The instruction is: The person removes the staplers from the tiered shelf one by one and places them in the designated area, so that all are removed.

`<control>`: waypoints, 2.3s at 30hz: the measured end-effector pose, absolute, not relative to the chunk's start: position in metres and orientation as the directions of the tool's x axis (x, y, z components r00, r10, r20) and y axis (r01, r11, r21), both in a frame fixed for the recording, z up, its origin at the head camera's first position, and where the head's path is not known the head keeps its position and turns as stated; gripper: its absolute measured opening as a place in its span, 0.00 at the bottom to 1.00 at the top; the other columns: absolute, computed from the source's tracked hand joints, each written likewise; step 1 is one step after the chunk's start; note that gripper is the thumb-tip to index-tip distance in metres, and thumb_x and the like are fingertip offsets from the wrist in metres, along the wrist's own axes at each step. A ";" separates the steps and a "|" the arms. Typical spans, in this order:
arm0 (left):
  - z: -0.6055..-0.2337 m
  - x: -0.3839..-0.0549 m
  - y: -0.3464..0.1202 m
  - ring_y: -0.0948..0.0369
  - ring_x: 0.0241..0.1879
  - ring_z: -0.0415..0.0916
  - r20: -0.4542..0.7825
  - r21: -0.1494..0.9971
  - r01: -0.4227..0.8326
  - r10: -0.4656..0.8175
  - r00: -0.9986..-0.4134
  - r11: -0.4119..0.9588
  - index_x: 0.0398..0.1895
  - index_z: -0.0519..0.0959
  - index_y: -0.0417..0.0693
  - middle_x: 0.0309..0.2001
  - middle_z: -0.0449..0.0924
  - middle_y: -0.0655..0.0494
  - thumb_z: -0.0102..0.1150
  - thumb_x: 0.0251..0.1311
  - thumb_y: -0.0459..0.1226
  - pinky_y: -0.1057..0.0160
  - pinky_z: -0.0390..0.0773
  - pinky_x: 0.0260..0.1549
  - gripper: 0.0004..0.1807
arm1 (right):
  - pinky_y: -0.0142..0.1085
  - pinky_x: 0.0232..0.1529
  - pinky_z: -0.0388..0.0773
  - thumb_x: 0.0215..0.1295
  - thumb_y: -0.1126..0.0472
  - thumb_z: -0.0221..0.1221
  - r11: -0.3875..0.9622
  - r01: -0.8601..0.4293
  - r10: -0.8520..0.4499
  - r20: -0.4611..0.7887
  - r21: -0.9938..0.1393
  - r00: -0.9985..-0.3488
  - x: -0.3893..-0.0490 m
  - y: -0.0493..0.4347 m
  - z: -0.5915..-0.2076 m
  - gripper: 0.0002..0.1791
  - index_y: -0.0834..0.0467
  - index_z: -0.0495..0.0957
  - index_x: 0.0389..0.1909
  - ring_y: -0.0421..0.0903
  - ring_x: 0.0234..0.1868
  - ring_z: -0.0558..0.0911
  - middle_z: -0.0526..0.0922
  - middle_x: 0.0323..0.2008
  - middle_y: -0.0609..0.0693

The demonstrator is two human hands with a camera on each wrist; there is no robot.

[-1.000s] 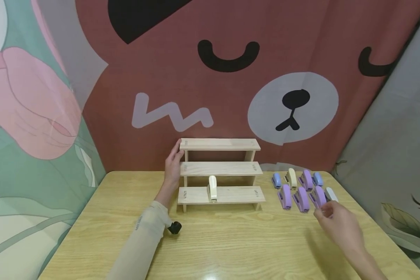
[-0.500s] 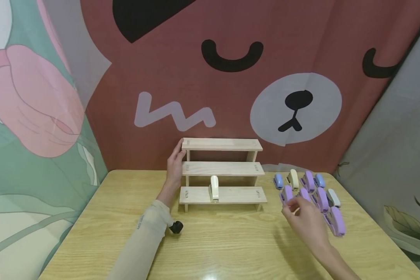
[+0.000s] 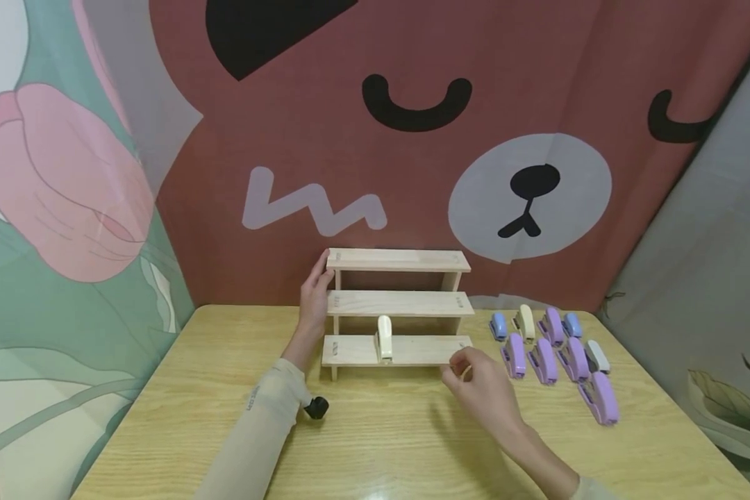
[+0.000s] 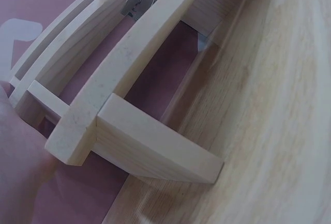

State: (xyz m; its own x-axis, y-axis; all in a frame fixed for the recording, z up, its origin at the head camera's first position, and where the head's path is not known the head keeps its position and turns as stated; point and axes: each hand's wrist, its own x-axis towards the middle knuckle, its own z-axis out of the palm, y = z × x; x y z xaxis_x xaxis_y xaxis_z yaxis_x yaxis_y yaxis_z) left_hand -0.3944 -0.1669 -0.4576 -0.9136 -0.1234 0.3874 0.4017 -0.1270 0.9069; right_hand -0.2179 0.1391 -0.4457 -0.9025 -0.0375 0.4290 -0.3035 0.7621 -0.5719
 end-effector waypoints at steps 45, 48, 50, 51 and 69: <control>-0.459 -0.397 -0.168 0.60 0.75 0.53 0.410 0.896 0.425 -0.124 -0.903 -0.132 0.77 0.66 0.70 0.75 0.59 0.72 0.50 0.77 0.50 0.44 0.57 0.70 0.27 | 0.36 0.29 0.77 0.61 0.59 0.71 0.493 -0.247 -0.124 0.214 -0.834 -0.969 -0.269 0.052 -0.454 0.21 0.68 0.81 0.49 0.46 0.31 0.77 0.78 0.31 0.50; -0.459 -0.397 -0.167 0.60 0.75 0.53 0.411 0.895 0.425 -0.122 -0.903 -0.131 0.77 0.66 0.70 0.75 0.59 0.71 0.50 0.77 0.51 0.44 0.57 0.70 0.27 | 0.35 0.29 0.76 0.60 0.60 0.71 0.493 -0.247 -0.106 0.225 -0.834 -0.969 -0.270 0.051 -0.455 0.19 0.67 0.82 0.47 0.45 0.31 0.77 0.78 0.30 0.50; -0.459 -0.397 -0.167 0.60 0.75 0.54 0.408 0.897 0.422 -0.120 -0.905 -0.132 0.77 0.66 0.71 0.75 0.59 0.72 0.50 0.77 0.51 0.44 0.57 0.70 0.27 | 0.34 0.29 0.77 0.59 0.60 0.72 0.493 -0.239 -0.093 0.223 -0.837 -0.970 -0.270 0.050 -0.454 0.18 0.66 0.82 0.46 0.45 0.31 0.77 0.78 0.30 0.49; -0.458 -0.398 -0.167 0.61 0.75 0.54 0.405 0.898 0.419 -0.119 -0.907 -0.136 0.77 0.66 0.70 0.75 0.60 0.72 0.50 0.77 0.51 0.45 0.57 0.70 0.26 | 0.34 0.29 0.77 0.59 0.60 0.72 0.494 -0.233 -0.087 0.219 -0.838 -0.972 -0.270 0.050 -0.454 0.18 0.66 0.82 0.45 0.45 0.31 0.77 0.78 0.30 0.49; -0.458 -0.397 -0.167 0.62 0.74 0.55 0.387 0.905 0.404 -0.137 -0.912 -0.133 0.76 0.67 0.69 0.73 0.63 0.73 0.52 0.76 0.51 0.47 0.58 0.70 0.27 | 0.34 0.24 0.77 0.54 0.58 0.73 0.452 -0.217 -0.046 0.221 -0.865 -0.974 -0.268 0.051 -0.459 0.19 0.65 0.84 0.43 0.44 0.29 0.79 0.80 0.30 0.50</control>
State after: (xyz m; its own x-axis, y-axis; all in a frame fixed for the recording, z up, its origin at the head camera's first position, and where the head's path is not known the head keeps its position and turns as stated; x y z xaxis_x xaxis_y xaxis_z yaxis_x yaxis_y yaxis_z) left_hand -0.3970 -0.1668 -0.4577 -0.9117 -0.1372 0.3872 0.4043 -0.1328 0.9049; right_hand -0.2679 0.0509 -0.4594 -0.9743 -0.0458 0.2205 -0.2171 0.4522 -0.8651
